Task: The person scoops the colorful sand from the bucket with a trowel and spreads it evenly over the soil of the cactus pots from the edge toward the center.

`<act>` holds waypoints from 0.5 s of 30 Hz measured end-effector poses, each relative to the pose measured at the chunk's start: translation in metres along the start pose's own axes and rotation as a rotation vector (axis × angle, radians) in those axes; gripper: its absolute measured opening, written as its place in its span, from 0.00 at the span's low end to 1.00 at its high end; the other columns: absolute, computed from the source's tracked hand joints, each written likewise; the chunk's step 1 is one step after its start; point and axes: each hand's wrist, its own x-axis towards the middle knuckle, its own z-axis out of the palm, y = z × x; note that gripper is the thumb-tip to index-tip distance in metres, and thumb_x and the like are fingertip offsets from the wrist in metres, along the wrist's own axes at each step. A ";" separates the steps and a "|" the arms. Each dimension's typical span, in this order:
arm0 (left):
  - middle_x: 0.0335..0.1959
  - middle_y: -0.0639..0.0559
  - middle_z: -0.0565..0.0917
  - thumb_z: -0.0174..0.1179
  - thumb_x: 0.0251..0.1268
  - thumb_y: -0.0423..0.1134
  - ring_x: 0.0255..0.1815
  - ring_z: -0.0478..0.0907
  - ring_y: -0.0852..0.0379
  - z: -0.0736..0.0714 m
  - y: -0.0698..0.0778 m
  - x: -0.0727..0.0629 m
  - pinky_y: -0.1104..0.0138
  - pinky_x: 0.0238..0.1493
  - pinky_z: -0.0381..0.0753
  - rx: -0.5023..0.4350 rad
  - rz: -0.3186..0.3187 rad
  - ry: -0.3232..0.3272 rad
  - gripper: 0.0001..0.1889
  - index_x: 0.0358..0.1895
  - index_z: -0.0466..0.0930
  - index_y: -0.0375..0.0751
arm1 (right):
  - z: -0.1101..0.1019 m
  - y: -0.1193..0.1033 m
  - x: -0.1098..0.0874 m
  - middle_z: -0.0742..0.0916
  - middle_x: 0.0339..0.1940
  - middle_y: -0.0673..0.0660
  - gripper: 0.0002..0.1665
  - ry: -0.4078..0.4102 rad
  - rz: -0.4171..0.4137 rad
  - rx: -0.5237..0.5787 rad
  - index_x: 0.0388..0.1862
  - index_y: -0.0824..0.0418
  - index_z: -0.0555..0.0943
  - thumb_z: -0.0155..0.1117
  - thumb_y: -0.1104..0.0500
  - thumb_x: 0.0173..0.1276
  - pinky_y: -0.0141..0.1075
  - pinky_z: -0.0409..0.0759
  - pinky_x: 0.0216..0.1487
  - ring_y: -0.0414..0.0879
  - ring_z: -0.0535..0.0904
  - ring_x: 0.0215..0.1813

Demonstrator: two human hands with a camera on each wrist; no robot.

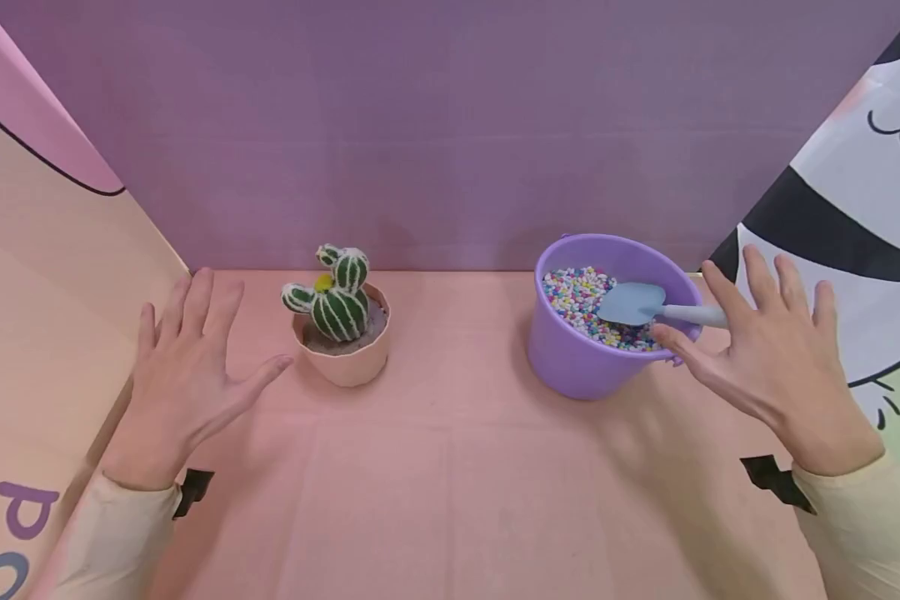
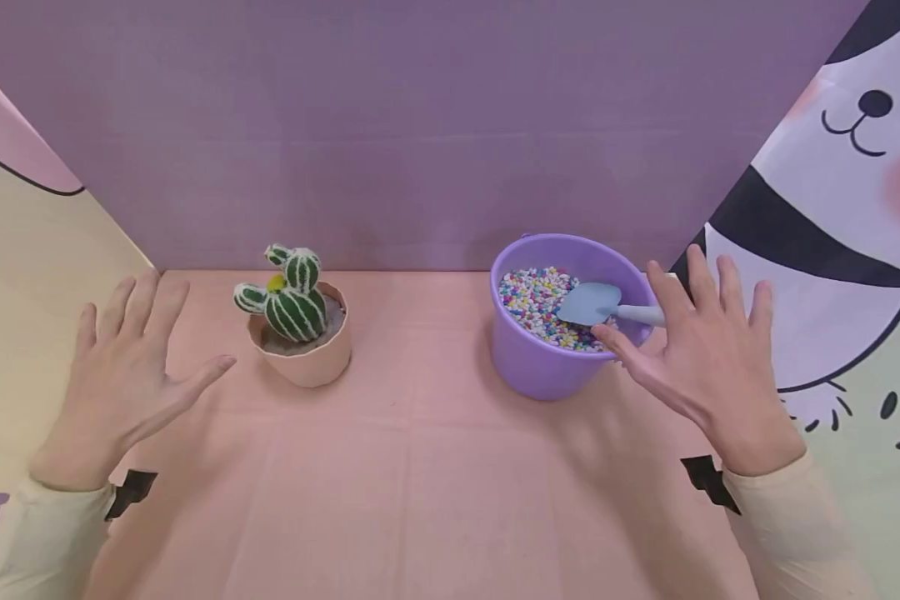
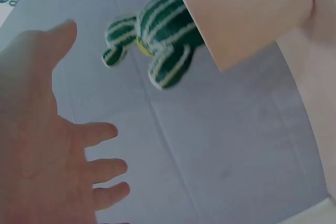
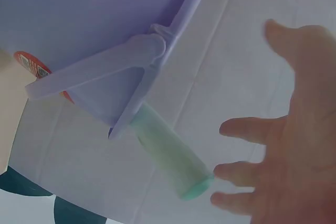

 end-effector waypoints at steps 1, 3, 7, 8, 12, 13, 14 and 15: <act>0.87 0.34 0.53 0.62 0.64 0.71 0.89 0.45 0.34 0.001 0.002 0.001 0.27 0.82 0.42 -0.006 0.016 0.019 0.54 0.85 0.56 0.42 | 0.000 0.001 0.001 0.60 0.86 0.73 0.54 0.047 -0.025 0.019 0.80 0.59 0.71 0.66 0.27 0.66 0.78 0.43 0.80 0.77 0.52 0.85; 0.85 0.33 0.59 0.61 0.64 0.69 0.87 0.51 0.33 0.004 0.007 0.004 0.30 0.82 0.49 -0.028 0.070 0.088 0.51 0.82 0.60 0.40 | 0.001 0.003 0.003 0.68 0.82 0.75 0.49 0.158 -0.094 0.068 0.72 0.65 0.78 0.72 0.34 0.62 0.76 0.58 0.76 0.78 0.63 0.79; 0.76 0.31 0.73 0.61 0.64 0.61 0.78 0.66 0.30 0.016 0.024 0.011 0.35 0.77 0.63 -0.129 0.192 0.258 0.43 0.74 0.71 0.33 | 0.000 0.006 0.009 0.81 0.70 0.74 0.37 0.297 -0.142 0.171 0.61 0.71 0.85 0.76 0.46 0.61 0.73 0.73 0.65 0.78 0.77 0.67; 0.74 0.32 0.75 0.62 0.64 0.59 0.76 0.69 0.30 0.019 0.030 0.012 0.36 0.76 0.66 -0.161 0.206 0.282 0.41 0.73 0.73 0.32 | -0.001 0.007 0.011 0.84 0.68 0.73 0.34 0.306 -0.131 0.193 0.61 0.70 0.86 0.76 0.47 0.63 0.65 0.78 0.67 0.77 0.79 0.65; 0.74 0.36 0.77 0.68 0.65 0.51 0.72 0.73 0.32 0.033 0.055 0.017 0.38 0.71 0.72 -0.308 0.239 0.333 0.35 0.70 0.77 0.34 | -0.005 0.011 0.016 0.90 0.59 0.68 0.27 0.270 -0.031 0.280 0.60 0.63 0.88 0.74 0.47 0.70 0.25 0.78 0.57 0.43 0.87 0.49; 0.73 0.36 0.77 0.69 0.65 0.50 0.72 0.73 0.33 0.037 0.062 0.018 0.39 0.72 0.72 -0.336 0.252 0.339 0.34 0.70 0.77 0.35 | -0.005 0.013 0.018 0.91 0.56 0.68 0.27 0.266 -0.013 0.302 0.60 0.62 0.88 0.74 0.47 0.70 0.18 0.72 0.52 0.32 0.84 0.45; 0.73 0.36 0.77 0.69 0.65 0.48 0.72 0.74 0.33 0.040 0.068 0.020 0.40 0.72 0.72 -0.360 0.270 0.347 0.33 0.69 0.78 0.35 | -0.006 0.015 0.019 0.93 0.54 0.62 0.26 0.260 0.007 0.323 0.60 0.60 0.89 0.74 0.46 0.70 0.14 0.65 0.47 0.24 0.80 0.42; 0.72 0.36 0.78 0.70 0.65 0.47 0.71 0.74 0.34 0.043 0.075 0.022 0.41 0.72 0.73 -0.385 0.291 0.354 0.32 0.69 0.78 0.35 | -0.006 0.017 0.020 0.94 0.52 0.52 0.26 0.245 0.030 0.340 0.59 0.59 0.89 0.75 0.45 0.69 0.15 0.64 0.44 0.17 0.74 0.39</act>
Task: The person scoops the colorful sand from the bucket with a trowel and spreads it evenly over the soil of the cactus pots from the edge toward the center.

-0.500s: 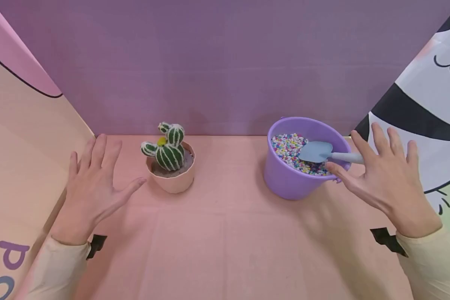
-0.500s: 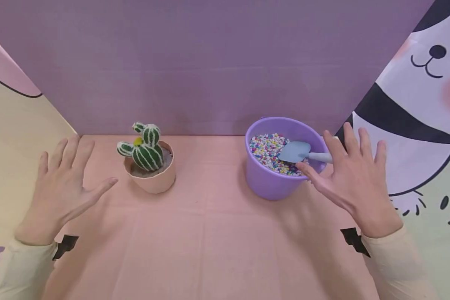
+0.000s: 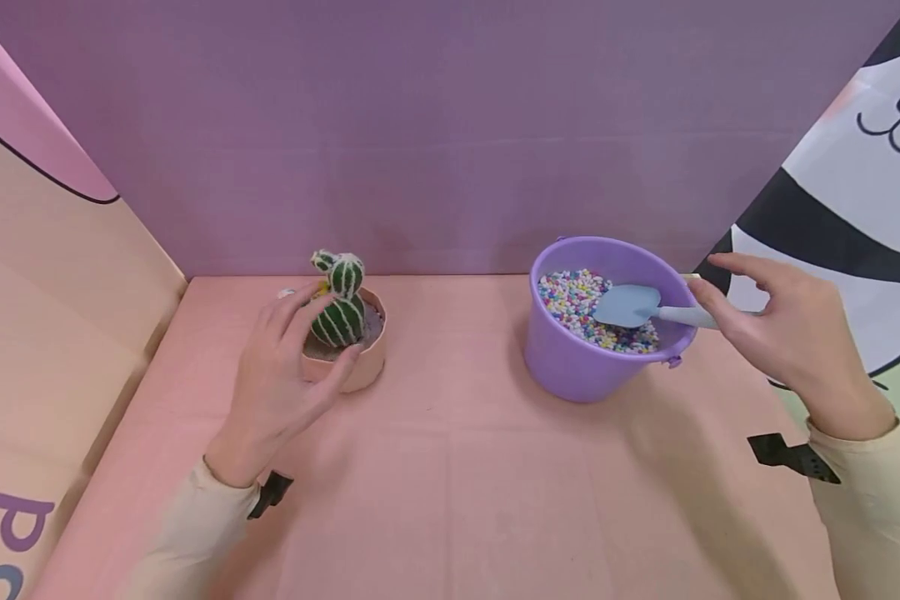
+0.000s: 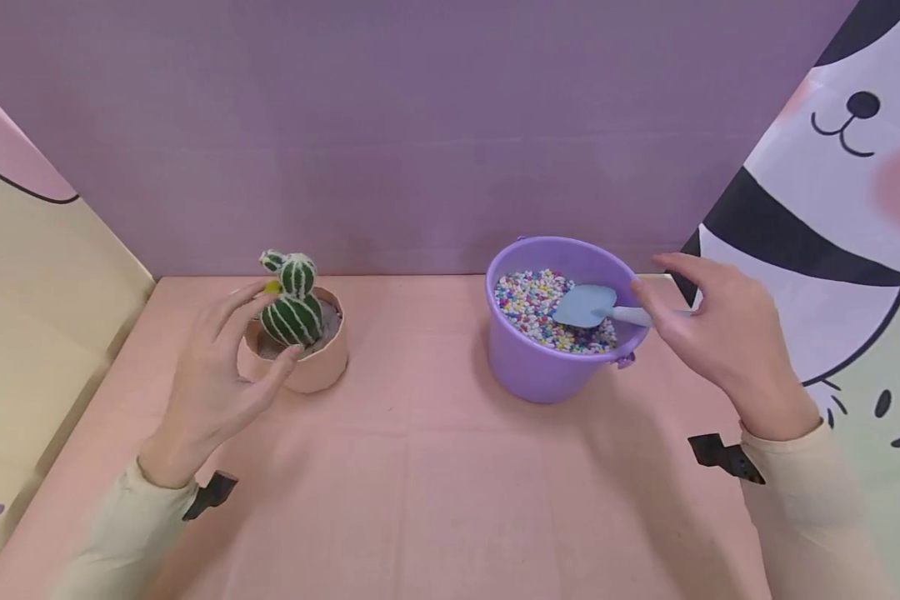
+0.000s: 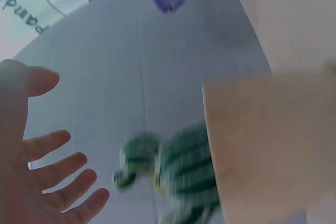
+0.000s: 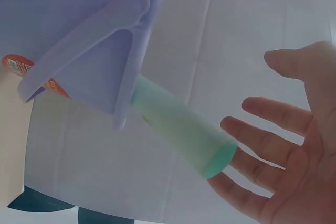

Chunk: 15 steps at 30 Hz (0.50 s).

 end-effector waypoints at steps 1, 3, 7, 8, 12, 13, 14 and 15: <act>0.72 0.37 0.78 0.71 0.64 0.46 0.72 0.75 0.35 0.005 0.005 0.001 0.41 0.72 0.73 -0.026 0.011 0.006 0.32 0.69 0.78 0.35 | -0.001 0.002 0.001 0.93 0.50 0.42 0.26 -0.014 0.024 0.007 0.59 0.59 0.90 0.75 0.44 0.69 0.15 0.63 0.42 0.12 0.68 0.37; 0.72 0.38 0.78 0.71 0.64 0.45 0.73 0.74 0.36 0.016 0.015 0.005 0.42 0.74 0.73 -0.073 0.018 0.001 0.32 0.69 0.78 0.36 | -0.001 0.004 0.002 0.86 0.46 0.23 0.27 -0.044 0.072 0.021 0.60 0.58 0.89 0.74 0.42 0.70 0.13 0.62 0.46 0.10 0.68 0.44; 0.75 0.42 0.77 0.72 0.66 0.46 0.76 0.73 0.40 0.036 0.034 0.013 0.45 0.76 0.72 -0.152 -0.034 -0.070 0.34 0.73 0.76 0.38 | -0.001 0.004 0.003 0.73 0.36 0.08 0.28 -0.092 0.101 0.034 0.60 0.58 0.89 0.73 0.41 0.71 0.10 0.63 0.46 0.10 0.69 0.44; 0.76 0.44 0.76 0.71 0.67 0.48 0.77 0.72 0.41 0.041 0.038 0.015 0.45 0.77 0.71 -0.164 -0.059 -0.101 0.34 0.74 0.76 0.40 | -0.001 0.003 0.003 0.74 0.34 0.08 0.28 -0.101 0.094 0.033 0.60 0.59 0.89 0.72 0.41 0.71 0.10 0.64 0.45 0.11 0.70 0.44; 0.80 0.48 0.73 0.66 0.71 0.55 0.81 0.68 0.46 0.064 0.052 0.026 0.46 0.81 0.67 -0.201 -0.153 -0.234 0.35 0.78 0.72 0.49 | 0.003 0.000 0.006 0.81 0.20 0.21 0.26 -0.136 0.058 0.008 0.59 0.58 0.90 0.72 0.42 0.72 0.19 0.66 0.43 0.18 0.70 0.39; 0.81 0.49 0.71 0.65 0.71 0.56 0.82 0.67 0.47 0.069 0.055 0.028 0.46 0.82 0.66 -0.217 -0.174 -0.263 0.36 0.79 0.72 0.51 | 0.003 -0.001 0.007 0.82 0.17 0.27 0.26 -0.143 0.047 -0.003 0.58 0.57 0.90 0.72 0.42 0.72 0.21 0.67 0.41 0.21 0.70 0.38; 0.82 0.50 0.70 0.65 0.71 0.57 0.83 0.66 0.47 0.075 0.058 0.031 0.46 0.83 0.64 -0.241 -0.193 -0.291 0.36 0.80 0.71 0.52 | 0.004 -0.001 0.008 0.84 0.15 0.33 0.25 -0.149 0.039 -0.007 0.58 0.56 0.90 0.72 0.42 0.72 0.23 0.67 0.38 0.23 0.70 0.36; 0.83 0.50 0.70 0.64 0.72 0.58 0.84 0.65 0.48 0.081 0.060 0.033 0.47 0.84 0.63 -0.270 -0.211 -0.315 0.36 0.80 0.70 0.53 | 0.005 -0.001 0.008 0.86 0.17 0.39 0.25 -0.159 0.037 -0.010 0.58 0.55 0.90 0.72 0.41 0.71 0.26 0.68 0.35 0.26 0.70 0.35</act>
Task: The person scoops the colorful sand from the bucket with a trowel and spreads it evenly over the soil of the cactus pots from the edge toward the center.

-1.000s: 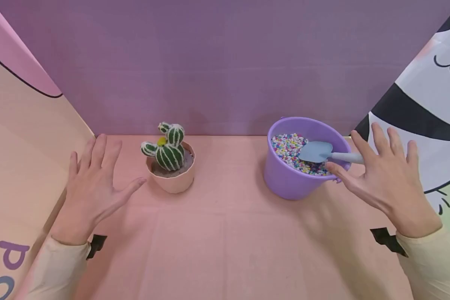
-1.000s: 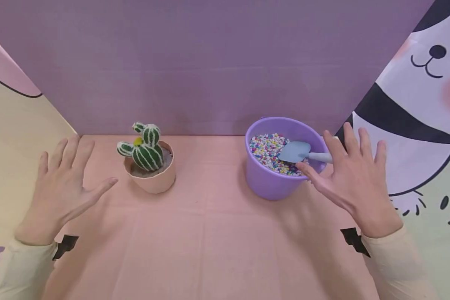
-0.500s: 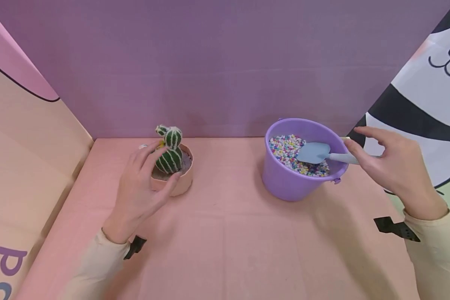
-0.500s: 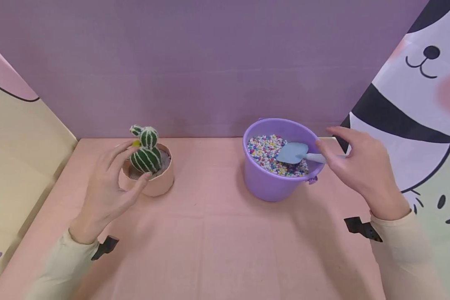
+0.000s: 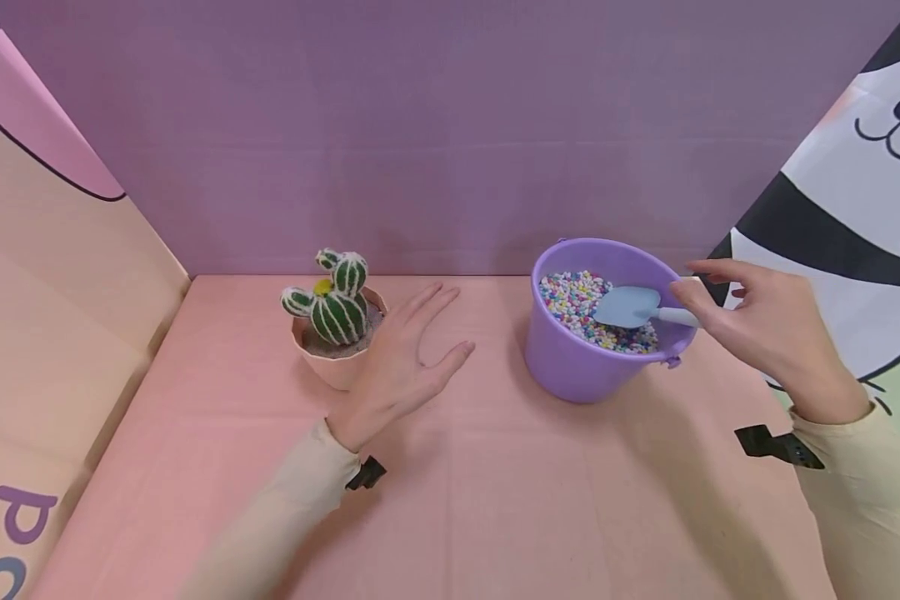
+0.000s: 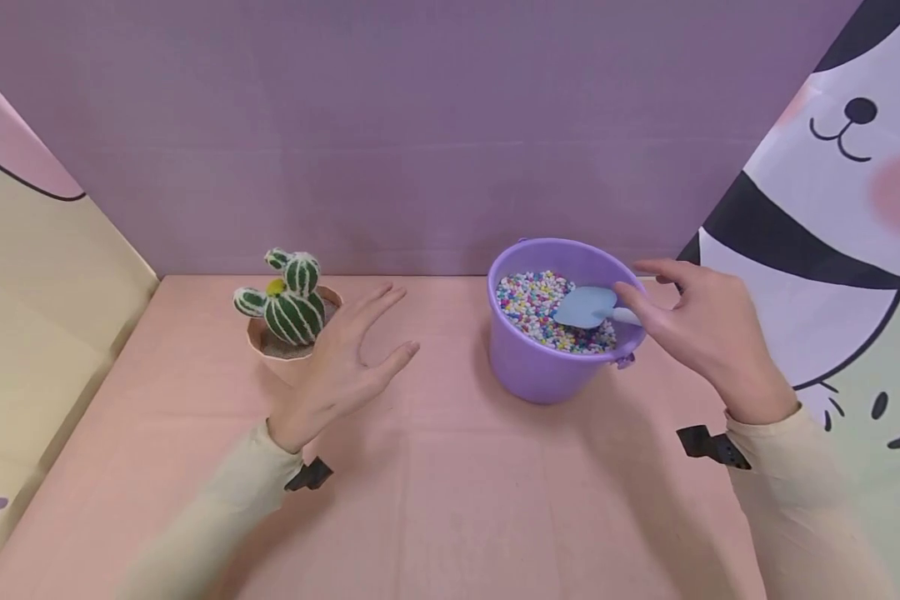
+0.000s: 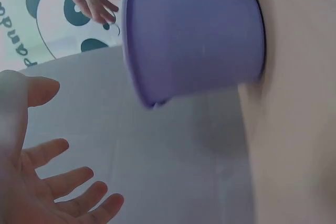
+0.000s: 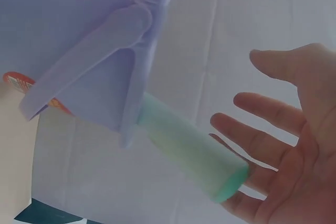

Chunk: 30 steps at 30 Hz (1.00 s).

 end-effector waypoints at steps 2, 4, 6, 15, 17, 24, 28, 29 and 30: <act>0.83 0.50 0.69 0.64 0.72 0.58 0.85 0.64 0.48 0.010 0.003 0.008 0.48 0.85 0.62 -0.058 -0.024 -0.038 0.37 0.81 0.69 0.54 | 0.001 0.001 0.001 0.88 0.21 0.49 0.25 -0.020 -0.001 -0.006 0.57 0.55 0.91 0.73 0.41 0.70 0.29 0.68 0.28 0.30 0.71 0.32; 0.84 0.49 0.68 0.65 0.71 0.57 0.85 0.63 0.48 0.021 0.005 0.014 0.49 0.85 0.62 -0.096 -0.037 -0.061 0.38 0.81 0.69 0.52 | 0.002 0.003 0.003 0.90 0.27 0.54 0.26 -0.047 0.006 -0.015 0.57 0.55 0.91 0.75 0.40 0.69 0.32 0.67 0.24 0.33 0.71 0.30; 0.84 0.49 0.67 0.65 0.71 0.57 0.85 0.64 0.47 0.030 0.008 0.021 0.50 0.85 0.62 -0.101 -0.041 -0.076 0.39 0.82 0.68 0.51 | 0.003 0.004 0.003 0.91 0.33 0.57 0.28 -0.075 0.020 -0.034 0.57 0.55 0.91 0.76 0.39 0.68 0.33 0.68 0.24 0.34 0.73 0.31; 0.86 0.54 0.65 0.65 0.69 0.64 0.87 0.59 0.51 0.063 0.027 0.041 0.47 0.85 0.61 -0.094 -0.016 -0.127 0.43 0.84 0.64 0.56 | 0.010 0.006 0.006 0.93 0.44 0.66 0.32 -0.161 0.009 -0.103 0.58 0.58 0.90 0.77 0.38 0.65 0.36 0.76 0.31 0.60 0.87 0.46; 0.85 0.55 0.65 0.64 0.69 0.64 0.88 0.57 0.53 0.068 0.030 0.044 0.48 0.86 0.60 -0.071 0.035 -0.124 0.44 0.85 0.62 0.58 | 0.011 0.006 0.006 0.93 0.45 0.67 0.32 -0.172 0.013 -0.104 0.58 0.59 0.90 0.78 0.39 0.64 0.38 0.76 0.32 0.61 0.87 0.46; 0.85 0.57 0.65 0.64 0.69 0.65 0.89 0.55 0.52 0.087 0.027 0.054 0.49 0.87 0.58 -0.089 0.073 -0.116 0.45 0.86 0.57 0.64 | 0.015 0.007 0.005 0.92 0.50 0.67 0.34 -0.209 0.046 -0.138 0.60 0.59 0.89 0.79 0.37 0.63 0.40 0.77 0.32 0.62 0.87 0.48; 0.84 0.56 0.67 0.64 0.68 0.67 0.89 0.55 0.53 0.096 0.025 0.060 0.48 0.86 0.60 -0.127 0.059 -0.112 0.46 0.85 0.58 0.61 | 0.014 0.011 0.006 0.93 0.49 0.66 0.35 -0.261 0.051 -0.199 0.61 0.59 0.88 0.78 0.37 0.64 0.44 0.77 0.28 0.65 0.86 0.47; 0.84 0.57 0.67 0.65 0.68 0.67 0.89 0.55 0.54 0.097 0.025 0.061 0.48 0.86 0.60 -0.135 0.051 -0.116 0.46 0.85 0.59 0.61 | 0.014 0.012 0.006 0.93 0.49 0.67 0.35 -0.271 0.048 -0.217 0.61 0.59 0.88 0.78 0.38 0.65 0.45 0.77 0.28 0.65 0.86 0.46; 0.84 0.57 0.66 0.65 0.67 0.68 0.88 0.56 0.54 0.099 0.025 0.063 0.48 0.85 0.61 -0.143 0.045 -0.117 0.46 0.85 0.59 0.60 | 0.014 0.013 0.007 0.93 0.48 0.67 0.34 -0.282 0.048 -0.235 0.61 0.59 0.88 0.77 0.38 0.65 0.46 0.77 0.27 0.66 0.86 0.46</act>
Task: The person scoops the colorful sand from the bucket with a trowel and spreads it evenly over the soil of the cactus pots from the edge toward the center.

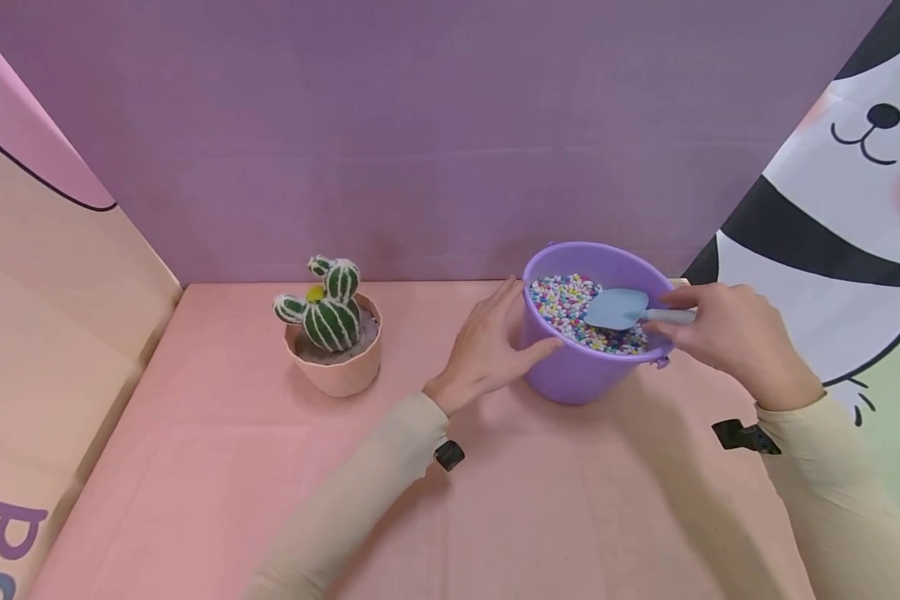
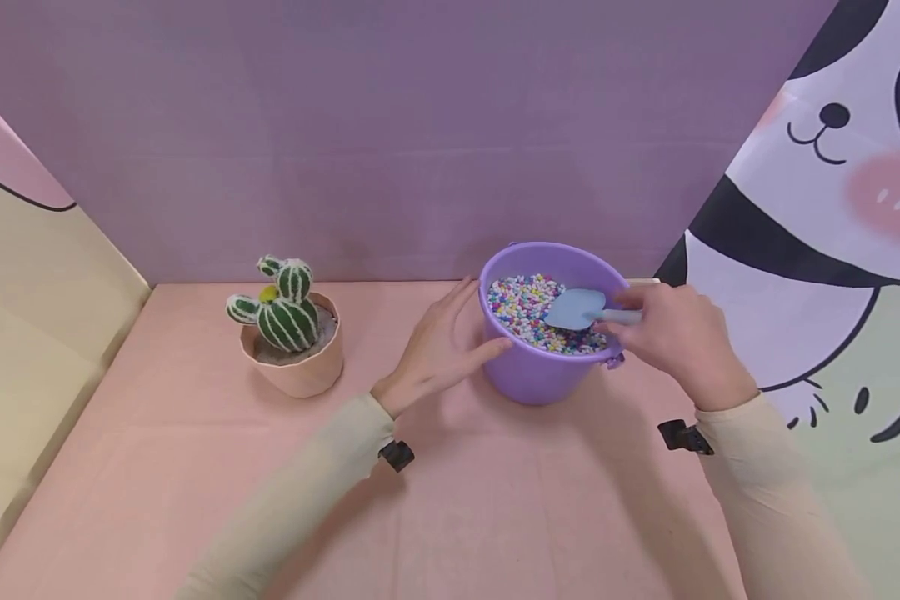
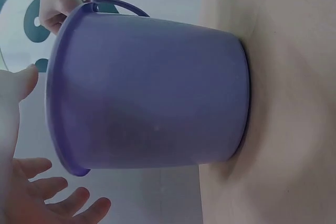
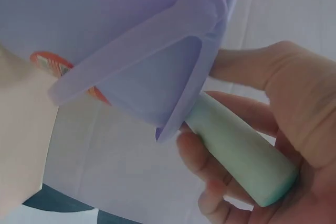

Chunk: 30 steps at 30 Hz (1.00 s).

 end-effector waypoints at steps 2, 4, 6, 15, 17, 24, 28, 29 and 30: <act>0.86 0.58 0.63 0.66 0.66 0.69 0.88 0.57 0.54 0.003 -0.001 0.002 0.47 0.85 0.62 -0.014 -0.026 0.000 0.48 0.86 0.59 0.58 | 0.001 0.001 0.001 0.93 0.47 0.68 0.32 -0.015 -0.002 -0.021 0.60 0.59 0.89 0.77 0.40 0.66 0.48 0.77 0.26 0.66 0.86 0.44; 0.87 0.57 0.61 0.67 0.65 0.69 0.87 0.59 0.52 0.005 -0.001 0.003 0.47 0.84 0.63 -0.023 -0.041 0.002 0.50 0.86 0.59 0.56 | 0.001 0.001 0.003 0.92 0.45 0.69 0.29 -0.024 0.001 -0.024 0.59 0.60 0.90 0.76 0.43 0.68 0.47 0.75 0.24 0.65 0.86 0.42; 0.87 0.58 0.61 0.67 0.65 0.68 0.86 0.61 0.51 0.007 -0.001 0.005 0.47 0.83 0.65 -0.024 -0.051 0.006 0.50 0.86 0.60 0.53 | 0.000 0.002 0.003 0.92 0.42 0.68 0.26 -0.028 0.004 -0.020 0.58 0.61 0.90 0.75 0.46 0.69 0.45 0.74 0.24 0.62 0.85 0.40; 0.86 0.61 0.63 0.71 0.61 0.68 0.85 0.63 0.50 0.011 0.001 0.006 0.46 0.81 0.69 -0.022 -0.121 0.021 0.50 0.84 0.64 0.52 | -0.019 0.005 -0.010 0.78 0.09 0.50 0.24 -0.007 0.023 -0.016 0.54 0.59 0.92 0.75 0.44 0.68 0.40 0.65 0.21 0.48 0.72 0.27; 0.86 0.60 0.63 0.71 0.60 0.68 0.85 0.64 0.50 0.009 0.001 0.006 0.45 0.80 0.69 -0.031 -0.126 0.023 0.50 0.83 0.65 0.53 | -0.025 0.006 -0.012 0.76 0.06 0.50 0.24 0.014 0.025 -0.021 0.53 0.57 0.93 0.76 0.43 0.67 0.40 0.64 0.21 0.46 0.70 0.25; 0.84 0.57 0.67 0.73 0.60 0.67 0.83 0.67 0.49 0.006 -0.001 0.007 0.45 0.78 0.72 -0.039 -0.117 0.033 0.49 0.82 0.67 0.51 | -0.030 0.007 -0.008 0.86 0.14 0.45 0.20 -0.020 -0.004 -0.038 0.48 0.59 0.94 0.76 0.46 0.66 0.37 0.69 0.25 0.46 0.77 0.30; 0.84 0.58 0.67 0.74 0.59 0.68 0.83 0.67 0.50 0.007 0.000 0.007 0.47 0.79 0.71 -0.022 -0.122 0.021 0.51 0.82 0.67 0.51 | -0.018 0.005 0.000 0.91 0.22 0.50 0.18 -0.042 -0.055 -0.011 0.47 0.62 0.94 0.76 0.50 0.66 0.36 0.70 0.26 0.47 0.79 0.32; 0.84 0.59 0.66 0.74 0.58 0.68 0.83 0.67 0.50 0.008 0.000 0.008 0.47 0.79 0.71 -0.014 -0.124 0.018 0.51 0.82 0.67 0.52 | -0.015 0.005 0.001 0.92 0.23 0.50 0.17 -0.032 -0.074 -0.005 0.46 0.62 0.94 0.76 0.51 0.66 0.37 0.70 0.26 0.47 0.79 0.32; 0.84 0.59 0.66 0.74 0.58 0.69 0.83 0.67 0.50 0.008 0.000 0.008 0.47 0.79 0.72 -0.006 -0.128 0.014 0.51 0.82 0.67 0.52 | -0.012 0.005 0.003 0.92 0.23 0.51 0.16 -0.014 -0.091 -0.001 0.45 0.61 0.94 0.77 0.52 0.65 0.36 0.70 0.26 0.47 0.79 0.31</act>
